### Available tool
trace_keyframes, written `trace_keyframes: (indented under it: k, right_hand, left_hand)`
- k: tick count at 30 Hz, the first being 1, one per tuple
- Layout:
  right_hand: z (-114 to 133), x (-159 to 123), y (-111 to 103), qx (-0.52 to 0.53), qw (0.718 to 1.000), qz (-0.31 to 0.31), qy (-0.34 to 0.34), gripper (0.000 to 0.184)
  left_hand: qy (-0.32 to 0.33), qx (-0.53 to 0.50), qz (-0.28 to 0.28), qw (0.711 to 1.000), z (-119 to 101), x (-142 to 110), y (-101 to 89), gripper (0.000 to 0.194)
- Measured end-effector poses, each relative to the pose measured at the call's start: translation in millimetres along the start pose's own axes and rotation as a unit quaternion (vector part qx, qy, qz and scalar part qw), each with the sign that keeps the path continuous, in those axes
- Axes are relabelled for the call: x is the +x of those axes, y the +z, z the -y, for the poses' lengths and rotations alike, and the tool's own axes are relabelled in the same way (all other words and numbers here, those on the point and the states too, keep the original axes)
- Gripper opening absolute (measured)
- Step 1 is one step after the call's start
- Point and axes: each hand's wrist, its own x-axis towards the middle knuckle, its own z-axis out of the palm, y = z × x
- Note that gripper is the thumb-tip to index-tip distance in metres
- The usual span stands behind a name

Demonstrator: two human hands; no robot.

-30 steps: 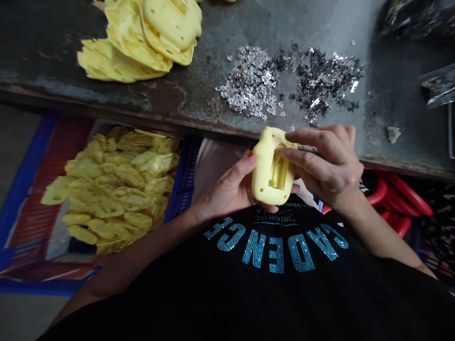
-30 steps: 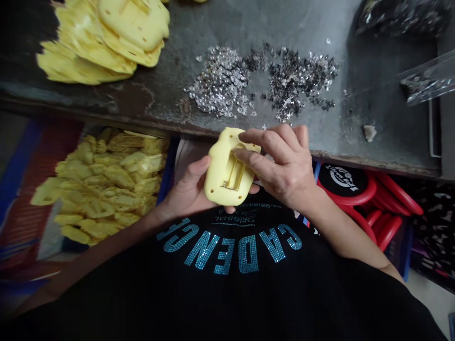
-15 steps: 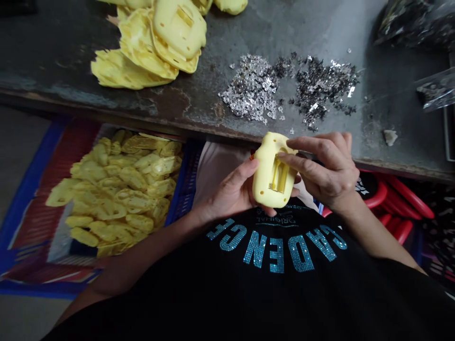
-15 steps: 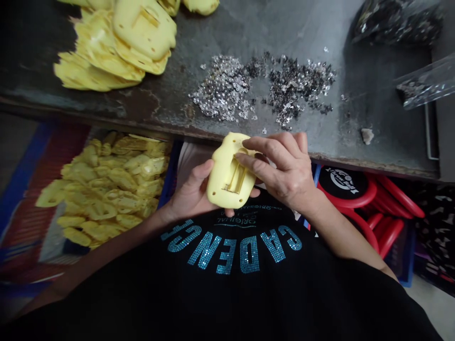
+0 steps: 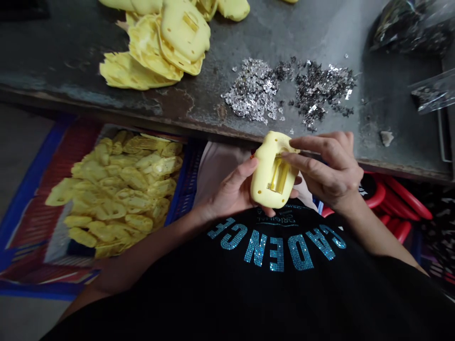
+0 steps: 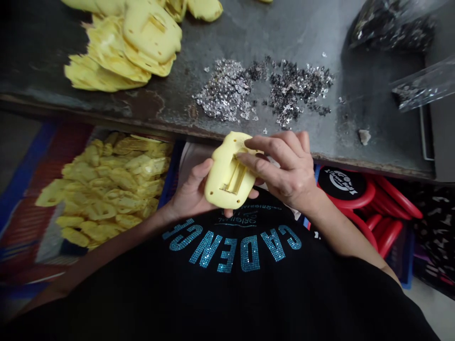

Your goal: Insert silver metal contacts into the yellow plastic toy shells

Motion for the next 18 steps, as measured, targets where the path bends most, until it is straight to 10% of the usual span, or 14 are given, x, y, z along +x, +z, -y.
trace_keyframes:
  k: [18]
  right_hand:
    - [6,6,-5,0.039,0.999,0.026,0.008,0.026]
  left_hand:
    - [0.009,0.014,-0.005,1.0,1,-4,2.2,0.088]
